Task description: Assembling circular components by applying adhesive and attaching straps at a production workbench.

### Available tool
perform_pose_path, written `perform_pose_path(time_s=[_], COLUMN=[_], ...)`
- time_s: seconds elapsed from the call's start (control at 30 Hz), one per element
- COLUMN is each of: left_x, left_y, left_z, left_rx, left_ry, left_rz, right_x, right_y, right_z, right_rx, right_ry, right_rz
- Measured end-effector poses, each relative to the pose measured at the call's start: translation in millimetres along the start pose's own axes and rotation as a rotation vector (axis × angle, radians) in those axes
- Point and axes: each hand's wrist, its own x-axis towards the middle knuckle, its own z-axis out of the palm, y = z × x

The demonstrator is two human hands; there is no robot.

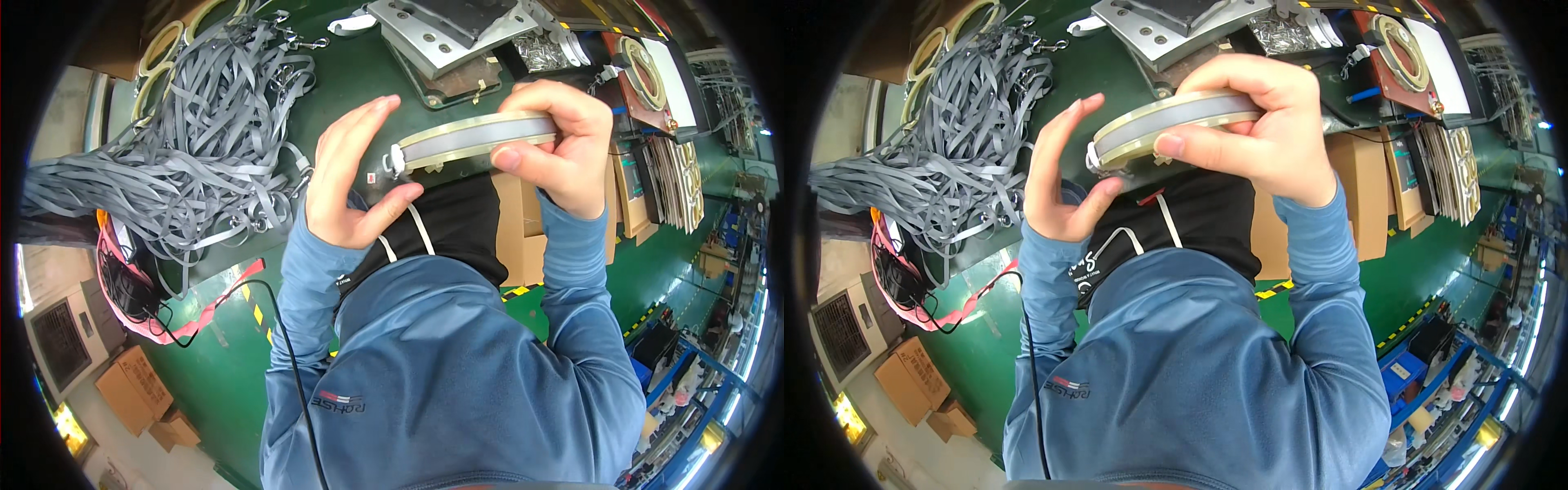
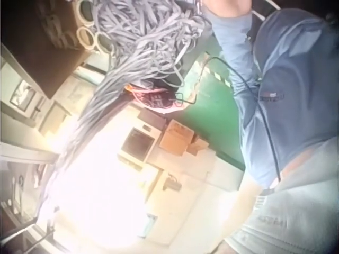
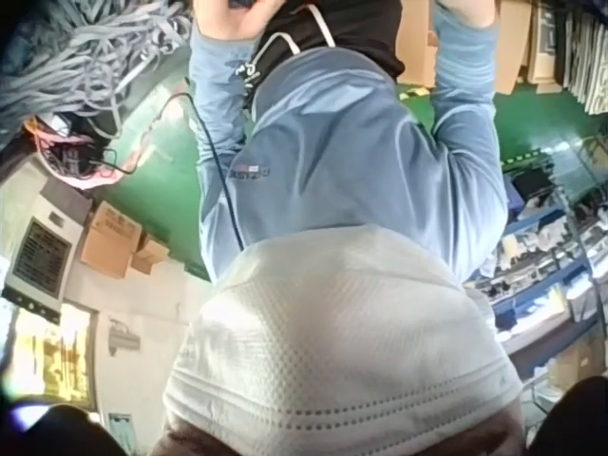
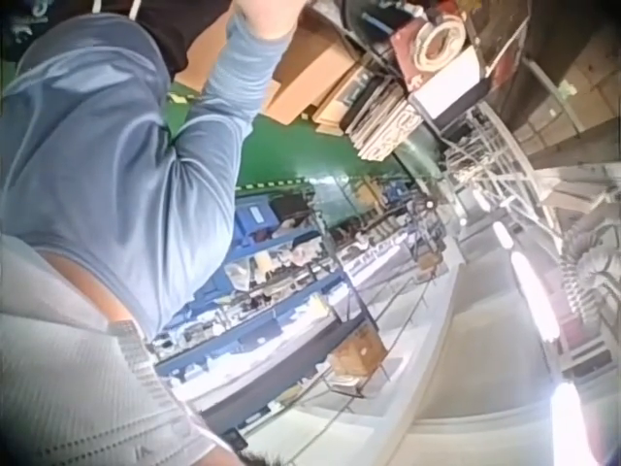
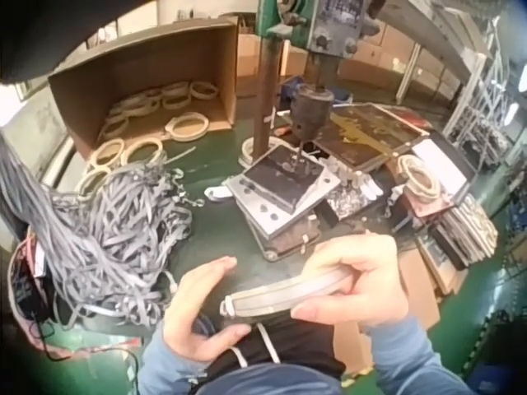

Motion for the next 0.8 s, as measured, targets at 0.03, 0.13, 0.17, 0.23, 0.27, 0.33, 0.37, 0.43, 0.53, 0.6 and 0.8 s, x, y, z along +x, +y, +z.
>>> perform_pose_path(time_s=[0.03,0.13,0.17,0.23,0.27,0.33,0.37,0.43,0.53,0.6,0.8], left_x=[-2,-7,-9,-13,-14,-15,-15,-17,-22,-25,-16], left_y=[1,2,1,0,-1,-10,-15,-24,-31,-32,-28], left_z=[5,18,24,34,37,38,37,29,17,14,14], left_rx=[-0.002,-0.006,-0.027,-0.030,-0.008,0.101,0.057,0.027,0.046,0.007,-0.016], left_ry=[0.033,0.048,0.102,0.201,0.248,0.322,0.380,0.425,0.395,0.410,0.369], left_rz=[-0.010,-0.108,-0.113,-0.147,-0.131,-0.044,-0.047,-0.060,-0.134,-0.238,-0.273], right_x=[-2,-12,-17,-28,-33,-41,-42,-35,3,48,227], right_y=[1,0,-3,-8,-11,-17,-18,-14,9,38,154], right_z=[2,14,20,38,48,66,70,64,2,-55,-152], right_rx=[-0.014,0.036,0.022,0.021,0.012,-0.002,0.072,0.186,-0.521,-0.461,-0.792], right_ry=[0.014,0.135,0.173,0.277,0.314,0.334,0.252,0.115,0.439,0.701,0.074], right_rz=[0.007,0.136,0.172,0.220,0.237,0.210,0.161,-0.045,-0.410,-0.300,-0.138])
